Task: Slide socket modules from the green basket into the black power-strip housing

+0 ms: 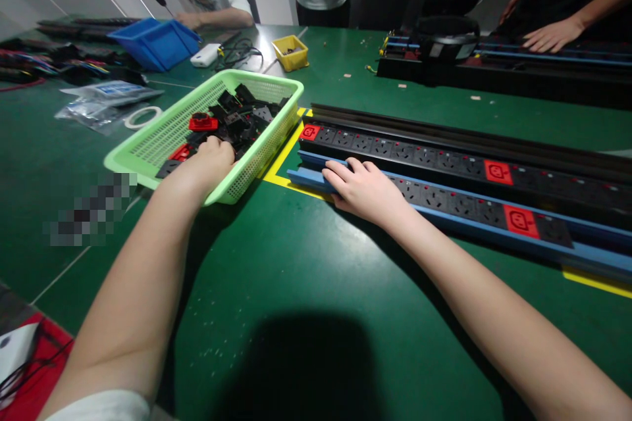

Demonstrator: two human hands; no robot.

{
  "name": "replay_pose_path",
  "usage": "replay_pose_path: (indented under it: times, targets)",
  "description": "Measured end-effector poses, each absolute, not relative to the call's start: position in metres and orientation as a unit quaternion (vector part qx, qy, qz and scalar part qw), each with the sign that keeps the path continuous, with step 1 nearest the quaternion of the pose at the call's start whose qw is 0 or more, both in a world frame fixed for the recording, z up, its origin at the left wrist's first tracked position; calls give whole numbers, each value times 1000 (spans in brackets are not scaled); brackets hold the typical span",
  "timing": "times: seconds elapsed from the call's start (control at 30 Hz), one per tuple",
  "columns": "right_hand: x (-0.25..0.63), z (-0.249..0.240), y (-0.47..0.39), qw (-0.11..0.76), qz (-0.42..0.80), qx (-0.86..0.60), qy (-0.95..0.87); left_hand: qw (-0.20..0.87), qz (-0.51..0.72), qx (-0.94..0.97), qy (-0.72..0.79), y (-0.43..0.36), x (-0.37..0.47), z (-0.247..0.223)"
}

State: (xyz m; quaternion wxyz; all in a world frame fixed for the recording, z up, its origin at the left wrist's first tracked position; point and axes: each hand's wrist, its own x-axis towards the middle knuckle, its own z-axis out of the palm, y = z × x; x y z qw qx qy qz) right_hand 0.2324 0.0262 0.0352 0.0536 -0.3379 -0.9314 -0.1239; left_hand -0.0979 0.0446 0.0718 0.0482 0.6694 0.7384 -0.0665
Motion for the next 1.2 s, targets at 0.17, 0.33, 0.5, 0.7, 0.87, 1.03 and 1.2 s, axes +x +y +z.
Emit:
replay_pose_path:
  times: [0.17,0.33,0.5,0.7,0.87,1.03,1.2]
  targets:
    - [233,34,26,58,-133,-336,-931,52,-79,637,765,39,-83,85]
    - [233,34,26,57,-129,-339,-930,33,-69,652,755,40,-85,84]
    - [233,35,26,57,-129,-338,-931,62,-103,618,777,41,-84,87]
    - [233,35,26,56,-130,-337,-931,57,-116,619,774,43,-83,85]
    - [233,35,26,53,-134,-337,-930,88,-108,619,773,45,-84,83]
    - [233,35,26,54,-133,-338,-930,128,-77,623,768,43,-90,81]
    - [233,35,26,59,-135,-335,-931,131,-28,622,772,43,-96,77]
